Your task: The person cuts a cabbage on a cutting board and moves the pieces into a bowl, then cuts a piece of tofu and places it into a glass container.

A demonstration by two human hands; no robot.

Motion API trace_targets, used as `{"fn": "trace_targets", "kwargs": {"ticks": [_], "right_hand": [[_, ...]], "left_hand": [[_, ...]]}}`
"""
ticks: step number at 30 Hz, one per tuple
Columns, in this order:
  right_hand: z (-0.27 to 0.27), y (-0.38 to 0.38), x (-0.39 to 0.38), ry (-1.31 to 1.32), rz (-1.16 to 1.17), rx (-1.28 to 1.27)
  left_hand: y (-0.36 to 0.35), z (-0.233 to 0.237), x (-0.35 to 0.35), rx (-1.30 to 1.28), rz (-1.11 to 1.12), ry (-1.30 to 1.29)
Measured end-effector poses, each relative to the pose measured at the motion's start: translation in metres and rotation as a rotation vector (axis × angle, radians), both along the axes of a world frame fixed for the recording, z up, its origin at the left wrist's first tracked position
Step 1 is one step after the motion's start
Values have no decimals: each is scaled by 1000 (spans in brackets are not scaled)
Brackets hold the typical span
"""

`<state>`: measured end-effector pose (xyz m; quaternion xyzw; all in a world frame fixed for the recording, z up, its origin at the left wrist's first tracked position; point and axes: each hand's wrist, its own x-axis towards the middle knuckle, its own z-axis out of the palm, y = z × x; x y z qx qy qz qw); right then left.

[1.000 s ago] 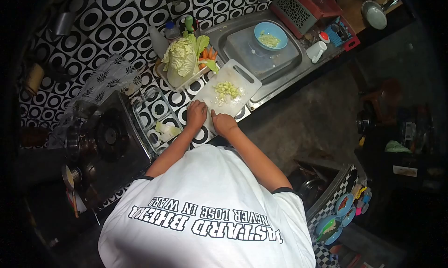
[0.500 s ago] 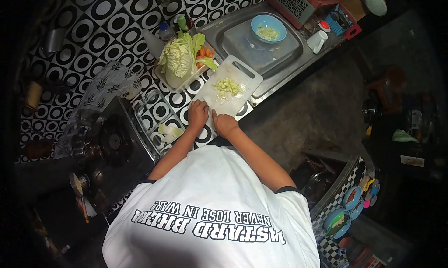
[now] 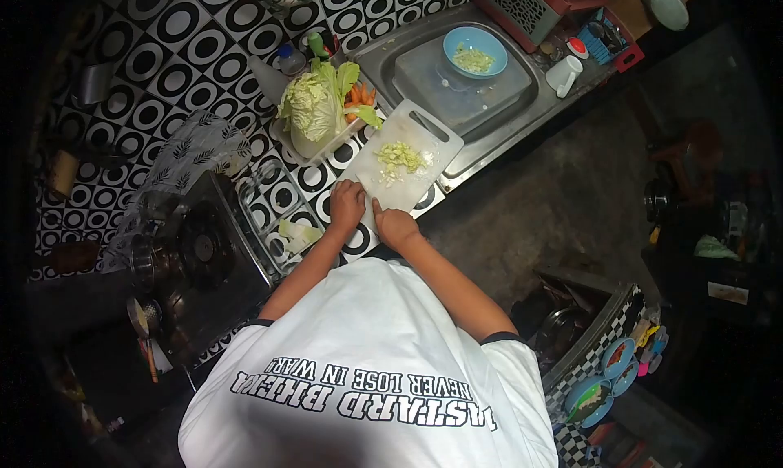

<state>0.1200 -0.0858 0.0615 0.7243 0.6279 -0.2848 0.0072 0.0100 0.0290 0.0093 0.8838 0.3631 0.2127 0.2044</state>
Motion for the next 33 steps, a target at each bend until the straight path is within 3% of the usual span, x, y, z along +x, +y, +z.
{"fn": "trace_targets", "kwargs": {"ticks": [33], "right_hand": [[-45,-25,1,21,-23,172]], "left_hand": [[-2,-1,-1,-32,10,12]]}}
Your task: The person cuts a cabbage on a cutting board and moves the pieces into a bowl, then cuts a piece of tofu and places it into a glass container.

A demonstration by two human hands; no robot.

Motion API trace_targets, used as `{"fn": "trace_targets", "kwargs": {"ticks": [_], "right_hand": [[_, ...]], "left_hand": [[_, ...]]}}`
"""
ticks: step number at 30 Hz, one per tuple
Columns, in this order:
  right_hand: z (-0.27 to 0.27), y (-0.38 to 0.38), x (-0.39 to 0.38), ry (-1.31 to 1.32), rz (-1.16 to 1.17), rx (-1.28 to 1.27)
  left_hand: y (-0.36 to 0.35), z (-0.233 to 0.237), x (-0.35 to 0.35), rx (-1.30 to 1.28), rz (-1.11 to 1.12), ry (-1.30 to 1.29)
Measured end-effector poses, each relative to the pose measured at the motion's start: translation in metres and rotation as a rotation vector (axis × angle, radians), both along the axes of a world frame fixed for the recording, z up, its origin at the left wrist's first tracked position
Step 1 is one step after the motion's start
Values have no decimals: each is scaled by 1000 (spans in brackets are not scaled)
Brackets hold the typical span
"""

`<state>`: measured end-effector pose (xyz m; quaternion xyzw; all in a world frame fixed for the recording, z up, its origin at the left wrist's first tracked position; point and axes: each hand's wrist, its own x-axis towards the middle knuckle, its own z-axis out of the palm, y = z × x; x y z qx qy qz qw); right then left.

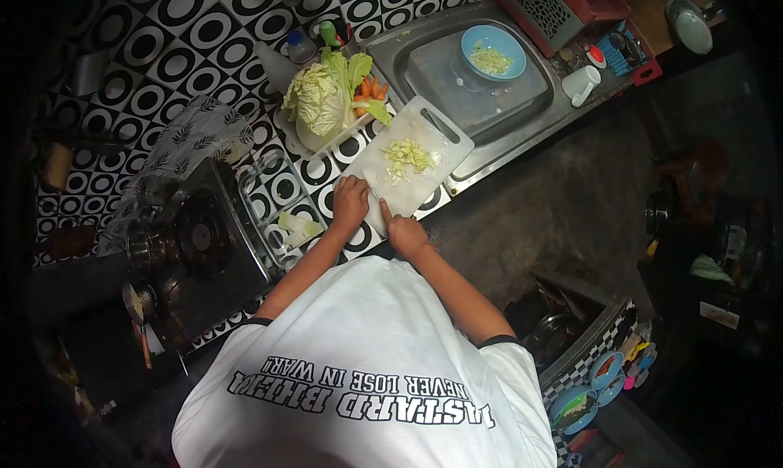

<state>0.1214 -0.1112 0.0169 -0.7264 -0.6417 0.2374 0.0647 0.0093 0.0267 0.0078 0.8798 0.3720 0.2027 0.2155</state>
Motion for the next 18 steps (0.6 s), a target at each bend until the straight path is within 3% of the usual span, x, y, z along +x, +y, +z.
{"fn": "trace_targets", "kwargs": {"ticks": [18], "right_hand": [[2,7,1,-13,1,-48]], "left_hand": [[-5,-2,3,7,69,-39]]}}
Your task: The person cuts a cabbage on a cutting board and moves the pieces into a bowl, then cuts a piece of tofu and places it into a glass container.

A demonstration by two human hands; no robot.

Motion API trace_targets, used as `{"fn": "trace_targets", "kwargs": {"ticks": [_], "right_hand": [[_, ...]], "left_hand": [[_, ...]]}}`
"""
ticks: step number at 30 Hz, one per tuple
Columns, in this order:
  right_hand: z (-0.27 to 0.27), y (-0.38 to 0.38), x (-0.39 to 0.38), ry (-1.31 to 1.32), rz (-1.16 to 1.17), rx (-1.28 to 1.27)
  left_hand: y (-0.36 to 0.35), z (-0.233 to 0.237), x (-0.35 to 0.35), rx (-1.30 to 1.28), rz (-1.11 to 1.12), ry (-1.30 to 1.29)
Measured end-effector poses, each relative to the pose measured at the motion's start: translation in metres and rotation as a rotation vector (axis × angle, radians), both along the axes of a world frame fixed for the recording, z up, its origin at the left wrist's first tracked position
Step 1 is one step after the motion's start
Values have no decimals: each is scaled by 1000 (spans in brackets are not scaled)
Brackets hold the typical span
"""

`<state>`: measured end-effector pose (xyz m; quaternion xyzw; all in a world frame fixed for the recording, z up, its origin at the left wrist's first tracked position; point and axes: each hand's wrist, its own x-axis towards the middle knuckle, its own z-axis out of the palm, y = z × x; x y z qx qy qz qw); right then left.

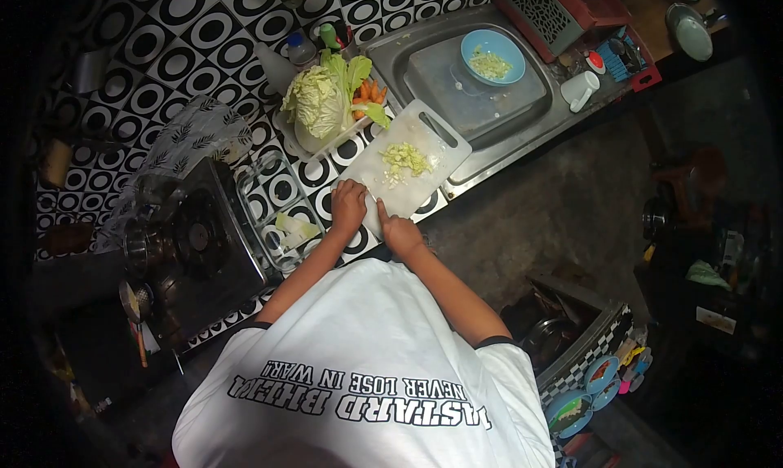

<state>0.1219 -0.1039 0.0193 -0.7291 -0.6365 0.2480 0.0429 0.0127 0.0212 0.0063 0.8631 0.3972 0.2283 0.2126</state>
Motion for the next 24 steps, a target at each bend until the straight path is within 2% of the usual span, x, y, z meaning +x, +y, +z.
{"fn": "trace_targets", "kwargs": {"ticks": [24], "right_hand": [[-1,17,-6,-61,-13,-82]], "left_hand": [[-5,5,0,2,48,33]]}}
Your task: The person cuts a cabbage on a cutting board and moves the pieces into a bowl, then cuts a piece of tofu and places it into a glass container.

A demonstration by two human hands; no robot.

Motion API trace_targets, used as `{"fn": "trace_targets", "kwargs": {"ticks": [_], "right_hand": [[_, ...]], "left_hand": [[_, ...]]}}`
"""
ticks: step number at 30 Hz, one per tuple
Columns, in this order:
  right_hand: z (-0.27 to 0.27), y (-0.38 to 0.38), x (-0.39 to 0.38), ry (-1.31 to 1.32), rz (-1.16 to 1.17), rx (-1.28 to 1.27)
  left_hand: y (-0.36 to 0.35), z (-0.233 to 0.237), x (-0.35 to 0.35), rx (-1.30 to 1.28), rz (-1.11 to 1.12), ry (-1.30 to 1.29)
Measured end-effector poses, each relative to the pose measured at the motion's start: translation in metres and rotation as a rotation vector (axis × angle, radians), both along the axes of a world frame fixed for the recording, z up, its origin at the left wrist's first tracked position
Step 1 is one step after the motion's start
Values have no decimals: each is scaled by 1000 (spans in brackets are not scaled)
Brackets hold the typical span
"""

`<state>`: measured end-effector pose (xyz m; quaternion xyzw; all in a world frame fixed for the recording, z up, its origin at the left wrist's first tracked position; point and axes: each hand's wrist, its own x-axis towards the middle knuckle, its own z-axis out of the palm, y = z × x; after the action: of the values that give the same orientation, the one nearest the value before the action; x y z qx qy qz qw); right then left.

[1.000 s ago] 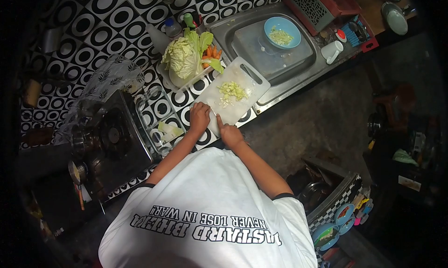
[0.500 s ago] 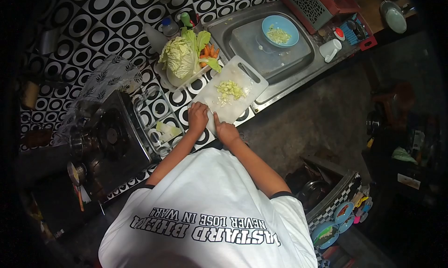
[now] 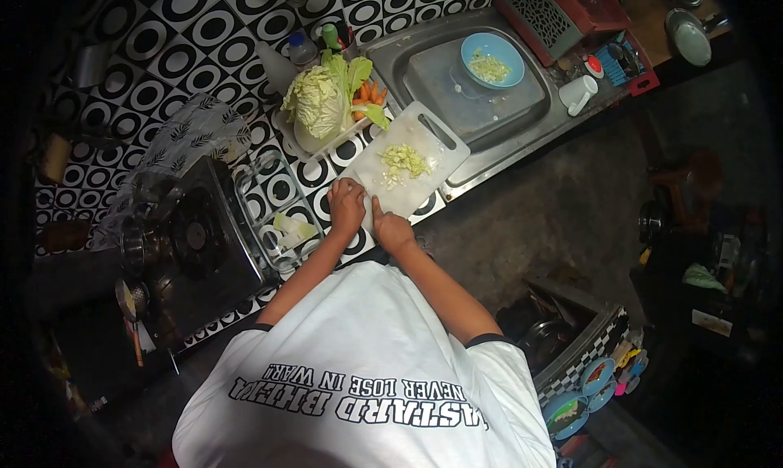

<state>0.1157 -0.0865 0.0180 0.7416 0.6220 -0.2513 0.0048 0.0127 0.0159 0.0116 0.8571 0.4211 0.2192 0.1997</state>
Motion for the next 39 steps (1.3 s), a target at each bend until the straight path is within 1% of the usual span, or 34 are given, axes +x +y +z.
{"fn": "trace_targets", "kwargs": {"ticks": [9,15,21,27,29,39], "right_hand": [[-5,20,0,6,34,86],[-6,2,18,19,97,114],[11,-9,35,77,110,29],[15,-9,52,57,67,79],[15,-5,55,88,34,18],[35,4,37,169,-1,89]], "left_hand": [[-1,-2,0,35,6,-1],[-1,0,0,43,-8,-29],[-2,-2,0,58,-10,-24],[-2,-5,-3,70,-22,-43],[-2,-6,-2,63,-11,-45],[3,-5,-5,105,-40,-48]]}}
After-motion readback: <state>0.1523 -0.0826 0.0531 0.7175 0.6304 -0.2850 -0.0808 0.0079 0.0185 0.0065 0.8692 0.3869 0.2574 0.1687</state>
